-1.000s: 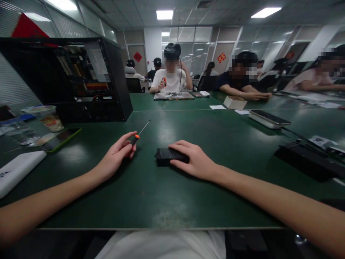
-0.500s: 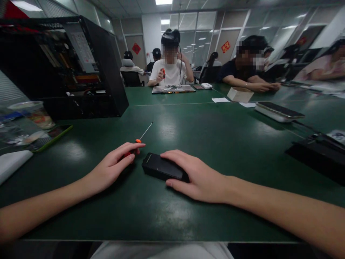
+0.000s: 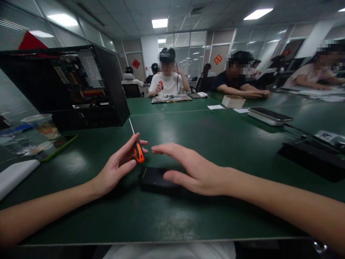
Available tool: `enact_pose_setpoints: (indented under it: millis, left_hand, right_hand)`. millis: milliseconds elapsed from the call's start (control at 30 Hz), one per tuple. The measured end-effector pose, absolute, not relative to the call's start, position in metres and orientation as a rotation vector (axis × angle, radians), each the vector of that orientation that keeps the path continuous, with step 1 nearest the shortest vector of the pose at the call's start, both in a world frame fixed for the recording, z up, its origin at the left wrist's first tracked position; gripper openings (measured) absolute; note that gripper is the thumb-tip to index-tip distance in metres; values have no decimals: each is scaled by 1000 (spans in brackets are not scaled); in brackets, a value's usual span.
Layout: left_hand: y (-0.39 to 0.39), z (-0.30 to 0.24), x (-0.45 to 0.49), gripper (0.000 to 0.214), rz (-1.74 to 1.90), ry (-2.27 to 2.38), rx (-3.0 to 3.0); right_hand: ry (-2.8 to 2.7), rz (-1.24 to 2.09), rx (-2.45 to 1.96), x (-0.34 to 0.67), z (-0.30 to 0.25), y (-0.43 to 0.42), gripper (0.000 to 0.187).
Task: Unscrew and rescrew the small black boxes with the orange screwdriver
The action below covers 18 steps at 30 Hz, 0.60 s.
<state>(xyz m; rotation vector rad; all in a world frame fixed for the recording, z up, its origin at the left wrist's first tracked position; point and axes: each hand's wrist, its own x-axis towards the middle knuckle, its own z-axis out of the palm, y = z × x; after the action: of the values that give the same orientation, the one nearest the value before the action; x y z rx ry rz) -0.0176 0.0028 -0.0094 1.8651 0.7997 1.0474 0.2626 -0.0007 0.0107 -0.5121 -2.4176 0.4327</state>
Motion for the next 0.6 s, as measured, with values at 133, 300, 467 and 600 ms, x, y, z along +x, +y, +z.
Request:
enact_pose_setpoints:
  millis: [133,300,467,600]
  left_hand:
    - [2,-5,-9,81,1090,685,1805]
    - [-1,-2,0,90,1118,658,1854]
    - [1,-3,-8,83,1092,557,2042]
    - [-8,-4,-11,80,984,626,2317]
  right_hand:
    - [-2361,352,-706,243,43,4,68]
    - [-2646,102,-612,214,84,14,35]
    - [-2715,-174,-652,203,127,14,16]
    - [-2640,-393,-767,210,152,3,26]
